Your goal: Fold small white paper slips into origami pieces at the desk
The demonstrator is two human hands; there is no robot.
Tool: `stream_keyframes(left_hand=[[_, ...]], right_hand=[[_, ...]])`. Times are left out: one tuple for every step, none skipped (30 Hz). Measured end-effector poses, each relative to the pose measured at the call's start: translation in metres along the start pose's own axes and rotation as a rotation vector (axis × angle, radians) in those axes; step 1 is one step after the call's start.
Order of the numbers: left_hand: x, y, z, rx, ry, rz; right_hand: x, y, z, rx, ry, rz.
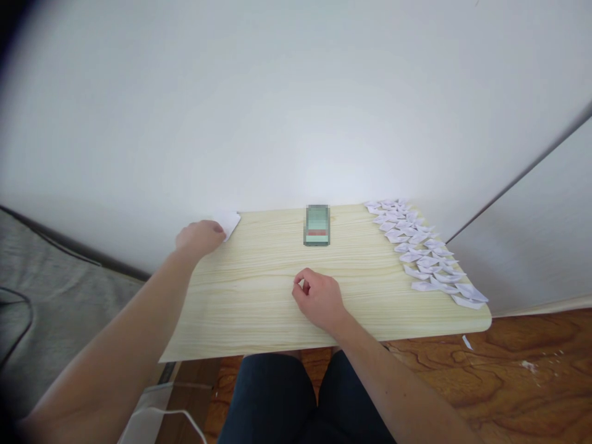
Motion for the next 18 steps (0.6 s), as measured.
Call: stream_keyframes(left_hand=[[-0.003, -0.001, 0.001, 0.003, -0.007, 0.007], [-0.005, -0.001, 0.001, 0.004, -0.013, 0.010], [-0.007, -0.001, 0.000, 0.004, -0.019, 0.011], [-0.009, -0.001, 0.000, 0.004, -0.025, 0.013], [-0.010, 0.000, -0.001, 0.006, -0.033, 0.016], [-0.012, 0.000, -0.002, 0.009, -0.042, 0.020], [-0.013, 0.000, -0.003, 0.012, -0.051, 0.024], [-0.015, 0.000, -0.003, 0.017, -0.061, 0.030], [-0.017, 0.000, -0.003, 0.022, -0.069, 0.036], [-0.019, 0.000, -0.003, 0.027, -0.076, 0.040], [-0.021, -0.001, -0.003, 0.033, -0.082, 0.044], [-0.023, -0.001, -0.002, 0.039, -0.087, 0.047], [-0.025, -0.002, -0.002, 0.045, -0.091, 0.050], [-0.028, -0.002, -0.001, 0.050, -0.094, 0.053], [-0.030, -0.003, -0.001, 0.052, -0.097, 0.056], [-0.032, -0.003, -0.001, 0.054, -0.100, 0.061], [-0.033, -0.004, -0.001, 0.053, -0.101, 0.065], [-0.035, -0.004, 0.000, 0.051, -0.101, 0.069]], right_hand=[[0.000, 0.000, 0.000, -0.001, 0.000, -0.001], [0.000, 0.000, 0.000, -0.001, 0.000, -0.003], [0.000, 0.000, 0.000, -0.001, 0.000, -0.004], [0.000, 0.000, 0.000, -0.001, 0.000, -0.004], [-0.001, 0.000, 0.001, -0.002, 0.000, -0.005], [-0.001, -0.001, 0.001, -0.002, -0.001, -0.005], [-0.001, -0.001, 0.001, -0.002, -0.002, -0.005], [-0.001, -0.001, 0.002, -0.002, -0.003, -0.004], [-0.001, -0.001, 0.002, -0.002, -0.004, -0.004], [-0.001, -0.001, 0.002, -0.002, -0.004, -0.004], [-0.001, -0.001, 0.002, -0.003, -0.003, -0.004], [-0.001, -0.001, 0.002, -0.003, -0.003, -0.003], [-0.001, -0.001, 0.002, -0.004, -0.004, -0.003], [-0.001, -0.001, 0.001, -0.005, -0.004, -0.003], [-0.001, -0.001, 0.001, -0.005, -0.005, -0.003], [-0.002, -0.001, 0.001, -0.005, -0.005, -0.004], [-0.002, -0.001, 0.001, -0.005, -0.006, -0.005], [-0.002, -0.001, 0.001, -0.005, -0.006, -0.007]])
Point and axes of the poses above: each hand's wrist, its own x-axis towards the middle knuckle, its own y-axis out of the back of the hand, z = x × y, the point moved 1 cm from there along x, towards the middle knuckle, and after that the axes turned 15 degrees about -y, right-handed, at the moved point
